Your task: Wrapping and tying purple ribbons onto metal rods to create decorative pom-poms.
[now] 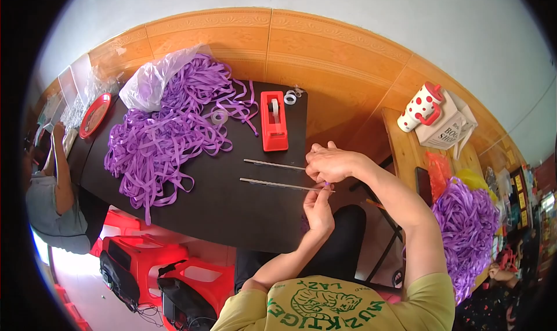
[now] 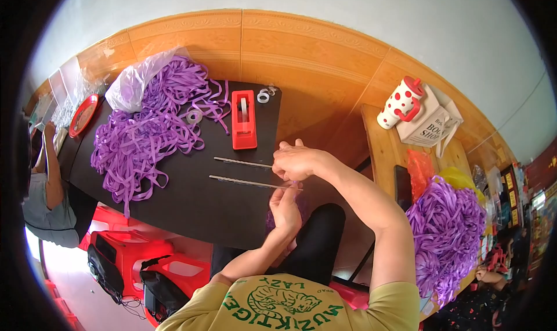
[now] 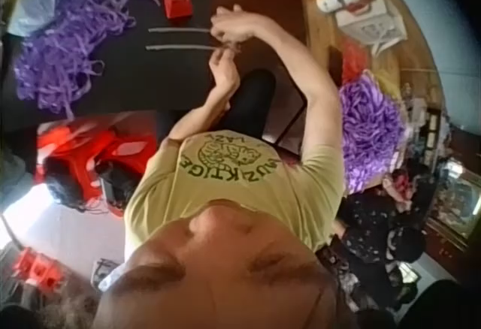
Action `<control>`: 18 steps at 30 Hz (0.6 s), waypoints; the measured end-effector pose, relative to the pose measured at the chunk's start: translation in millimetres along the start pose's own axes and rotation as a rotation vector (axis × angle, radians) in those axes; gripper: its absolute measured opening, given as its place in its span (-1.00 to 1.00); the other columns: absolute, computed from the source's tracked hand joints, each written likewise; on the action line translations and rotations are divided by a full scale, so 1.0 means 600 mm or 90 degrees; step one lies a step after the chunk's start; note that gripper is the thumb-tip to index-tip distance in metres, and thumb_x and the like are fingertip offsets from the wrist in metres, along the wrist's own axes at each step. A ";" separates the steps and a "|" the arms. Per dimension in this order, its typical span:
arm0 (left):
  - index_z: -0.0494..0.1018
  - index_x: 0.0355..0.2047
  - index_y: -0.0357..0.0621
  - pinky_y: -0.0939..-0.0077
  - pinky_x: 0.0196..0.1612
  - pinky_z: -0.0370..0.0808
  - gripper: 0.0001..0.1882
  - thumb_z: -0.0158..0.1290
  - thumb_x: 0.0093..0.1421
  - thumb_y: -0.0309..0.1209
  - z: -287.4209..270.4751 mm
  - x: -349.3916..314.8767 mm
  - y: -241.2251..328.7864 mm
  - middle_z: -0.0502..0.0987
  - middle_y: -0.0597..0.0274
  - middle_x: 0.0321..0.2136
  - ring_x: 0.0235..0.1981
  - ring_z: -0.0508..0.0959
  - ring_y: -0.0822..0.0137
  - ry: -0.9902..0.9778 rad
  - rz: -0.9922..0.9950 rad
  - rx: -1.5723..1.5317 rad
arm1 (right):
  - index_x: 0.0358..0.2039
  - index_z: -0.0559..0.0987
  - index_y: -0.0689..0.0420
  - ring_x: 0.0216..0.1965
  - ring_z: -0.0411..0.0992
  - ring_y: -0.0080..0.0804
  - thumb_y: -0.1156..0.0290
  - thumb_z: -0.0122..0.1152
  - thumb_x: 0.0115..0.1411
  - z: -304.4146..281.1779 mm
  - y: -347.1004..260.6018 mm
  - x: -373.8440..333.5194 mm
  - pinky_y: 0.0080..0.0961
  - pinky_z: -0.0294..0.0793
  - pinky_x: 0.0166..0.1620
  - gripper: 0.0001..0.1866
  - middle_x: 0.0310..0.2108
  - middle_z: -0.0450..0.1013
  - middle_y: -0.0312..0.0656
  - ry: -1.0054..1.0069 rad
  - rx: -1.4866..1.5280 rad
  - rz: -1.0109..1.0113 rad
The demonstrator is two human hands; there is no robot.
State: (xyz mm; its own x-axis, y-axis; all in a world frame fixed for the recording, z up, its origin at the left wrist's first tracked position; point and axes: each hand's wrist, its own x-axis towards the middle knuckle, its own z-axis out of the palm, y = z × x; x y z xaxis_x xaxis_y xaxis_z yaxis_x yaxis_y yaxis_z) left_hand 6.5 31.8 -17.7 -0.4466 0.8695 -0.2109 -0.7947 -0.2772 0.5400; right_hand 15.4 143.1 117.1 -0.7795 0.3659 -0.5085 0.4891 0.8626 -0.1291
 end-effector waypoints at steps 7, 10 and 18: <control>0.51 -0.39 -0.28 0.58 -0.18 0.39 -0.94 0.07 0.12 -0.54 0.007 0.001 0.006 0.57 0.16 -0.38 -0.33 0.53 0.41 0.001 -0.002 0.006 | -0.56 0.56 0.07 0.08 0.13 -0.25 0.41 0.15 -0.05 0.043 0.034 -0.045 -0.19 0.08 -0.02 -0.94 -0.01 0.34 -0.19 0.200 0.093 -0.077; 0.51 -0.39 -0.28 0.56 -0.18 0.39 -0.94 0.06 0.12 -0.55 0.004 0.002 0.007 0.57 0.15 -0.35 -0.32 0.53 0.40 -0.008 0.003 0.005 | -0.54 0.56 0.07 0.17 0.06 -0.21 0.38 0.14 0.01 0.066 0.043 -0.062 -0.13 0.06 0.05 -0.92 0.07 0.28 -0.14 0.282 0.176 -0.098; 0.51 -0.43 -0.25 0.52 -0.17 0.39 -0.95 0.05 0.12 -0.57 -0.001 0.002 0.007 0.57 0.16 -0.37 -0.32 0.54 0.35 -0.018 -0.002 -0.001 | -0.52 0.60 0.05 0.11 0.18 -0.24 0.53 0.27 -0.04 0.162 0.064 -0.065 -0.27 0.12 0.14 -0.94 0.13 0.28 -0.17 0.576 0.434 -0.146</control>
State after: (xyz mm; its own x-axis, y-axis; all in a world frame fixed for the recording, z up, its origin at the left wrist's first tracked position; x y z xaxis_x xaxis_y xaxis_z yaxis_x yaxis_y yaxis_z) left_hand 2.4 31.6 -16.3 -0.4321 0.8817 -0.1895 -0.7968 -0.2748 0.5381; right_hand 102.6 127.9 49.5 -0.7383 0.5787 0.3465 0.1941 0.6743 -0.7125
